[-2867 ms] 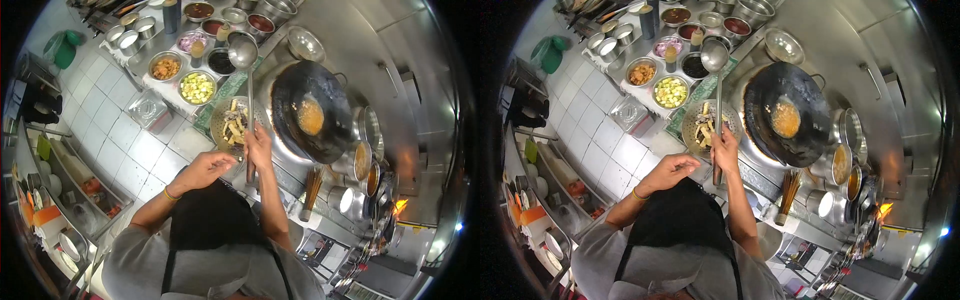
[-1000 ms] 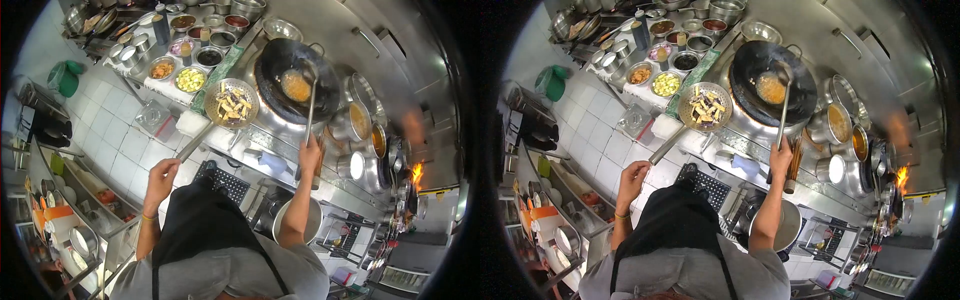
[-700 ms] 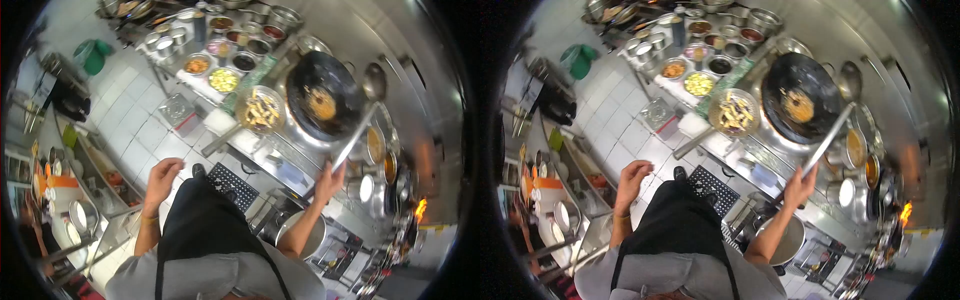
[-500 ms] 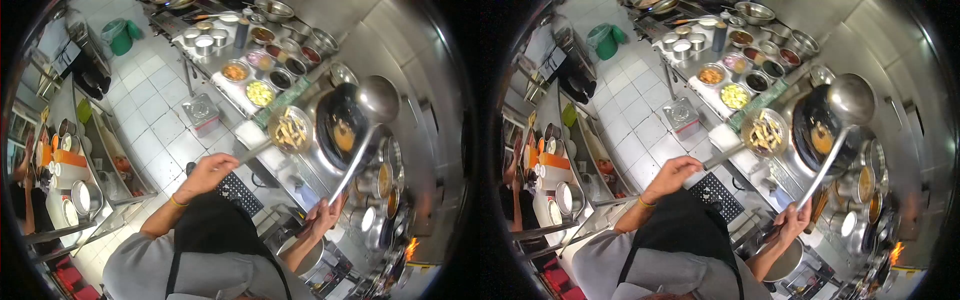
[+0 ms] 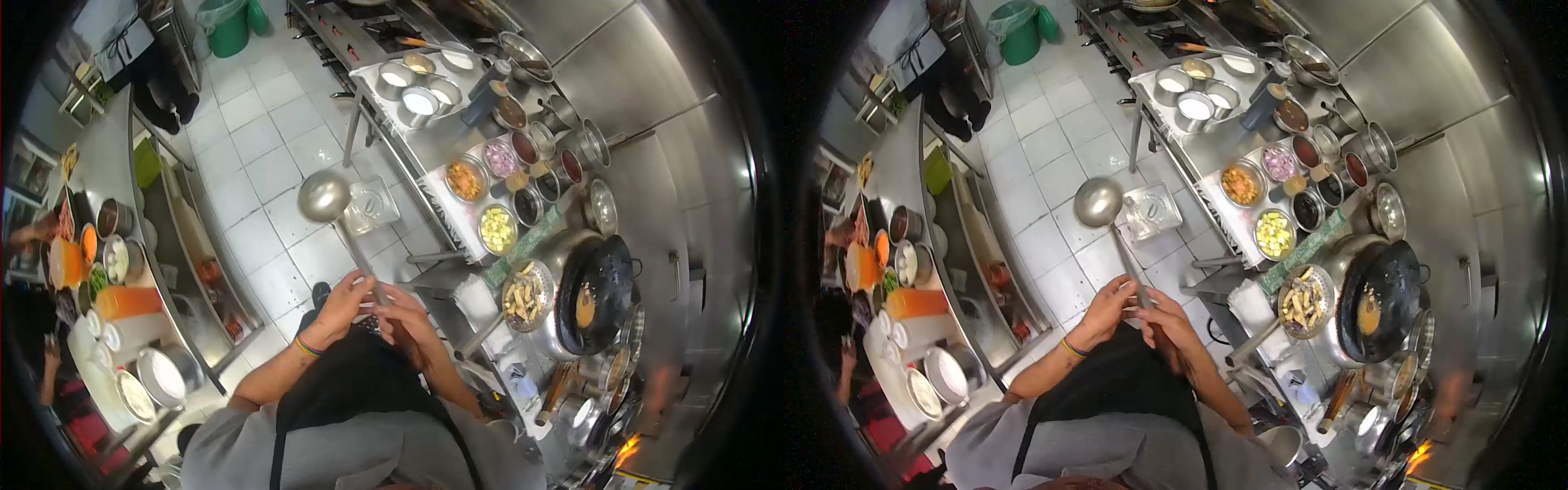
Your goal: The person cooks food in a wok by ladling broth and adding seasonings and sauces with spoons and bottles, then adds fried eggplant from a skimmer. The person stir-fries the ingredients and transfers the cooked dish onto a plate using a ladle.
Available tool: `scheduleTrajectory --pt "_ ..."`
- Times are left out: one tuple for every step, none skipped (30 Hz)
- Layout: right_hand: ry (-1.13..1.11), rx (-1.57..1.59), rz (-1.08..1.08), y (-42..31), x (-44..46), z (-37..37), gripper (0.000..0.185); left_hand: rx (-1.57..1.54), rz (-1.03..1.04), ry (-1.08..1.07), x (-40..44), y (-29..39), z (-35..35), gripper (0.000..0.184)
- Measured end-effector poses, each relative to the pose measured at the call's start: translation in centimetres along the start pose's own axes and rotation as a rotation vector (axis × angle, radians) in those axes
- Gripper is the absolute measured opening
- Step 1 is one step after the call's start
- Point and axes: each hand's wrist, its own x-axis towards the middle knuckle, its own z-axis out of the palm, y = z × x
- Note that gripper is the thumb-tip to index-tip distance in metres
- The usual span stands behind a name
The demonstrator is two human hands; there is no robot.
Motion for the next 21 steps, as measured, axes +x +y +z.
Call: scheduleTrajectory --pt "-0.019 -0.021 0.046 0.3 1.9 1.6 0.05 -0.003 0.029 0.076 1.2 0.0 -1.4 0.049" --pt "-0.036 -0.044 0.089 0.5 3.7 3.0 0.046 -0.082 0.012 0.111 2.1 0.0 -3.0 0.045" --pt "-0.047 -0.07 0.132 0.7 5.2 4.2 0.043 -0.165 -0.008 0.143 2.7 0.3 -4.4 0.041" --pt "-0.053 -0.06 0.166 1.2 6.6 4.9 0.038 -0.252 -0.032 0.175 3.4 0.4 -5.8 0.038" --pt "-0.058 -0.05 0.206 1.9 7.7 5.2 0.034 -0.307 -0.041 0.195 4.0 0.3 -7.3 0.03" --pt "-0.063 -0.041 0.249 2.5 8.6 5.6 0.03 -0.371 -0.045 0.208 3.5 1.2 -7.7 0.025" --pt "-0.111 -0.128 0.229 2.5 9.4 6.1 0.026 -0.429 -0.021 0.252 4.5 0.4 -8.9 0.022" --pt "-0.151 -0.363 0.208 2.1 10.2 6.0 0.029 -0.487 0.008 0.299 5.4 -0.3 -10.1 0.02" --pt "-0.195 -0.599 0.186 1.6 11.0 5.7 0.033 -0.499 -0.024 0.313 5.2 0.2 -10.8 0.019" --pt "-0.24 -0.836 0.162 1.2 11.5 5.4 0.036 -0.51 -0.054 0.328 4.9 0.7 -11.6 0.017" --pt "-0.131 -0.949 0.079 0.6 11.9 5.2 0.043 -0.521 -0.08 0.344 4.7 1.4 -12.5 0.016" --pt "-0.032 -1.076 0.062 -1.2 12.6 4.7 0.041 -0.504 -0.076 0.351 4.5 1.5 -13.8 0.014" --pt "0.061 -1.129 -0.1 -1.3 15.2 1.6 0.034 -0.484 -0.073 0.358 4.0 1.3 -15.5 0.013" --pt "0.115 -1.109 -0.287 -3.8 16.1 1.0 0.032 -0.464 -0.072 0.367 3.7 1.1 -16.6 0.011" --pt "0.21 -1.203 -0.458 -6.8 17.8 -0.1 0.027 -0.484 -0.078 0.4 2.9 1.7 -17.0 0.008" --pt "0.33 -1.299 -0.623 -9.8 19.5 -1.3 0.023 -0.461 -0.043 0.417 2.1 2.4 -17.3 0.009" --pt "0.393 -1.313 -0.565 -14.4 19.8 -0.1 0.024 -0.415 -0.028 0.418 1.4 2.9 -17.8 0.009" --pt "0.48 -1.396 -0.845 -16.7 22.9 -3.0 0.023 -0.371 -0.012 0.422 0.8 3.4 -18.3 0.01" --pt "0.498 -1.373 -0.977 -20.0 24.5 -3.8 0.022 -0.332 0.005 0.432 0.3 3.7 -18.9 0.01" --pt "0.601 -1.446 -0.915 -23.5 26.7 -5.1 0.022 -0.293 0.023 0.443 -0.1 4.1 -19.4 0.011" --pt "0.703 -1.515 -0.85 -26.9 28.9 -6.2 0.022 -0.251 0.042 0.456 -0.4 4.5 -19.4 0.012"
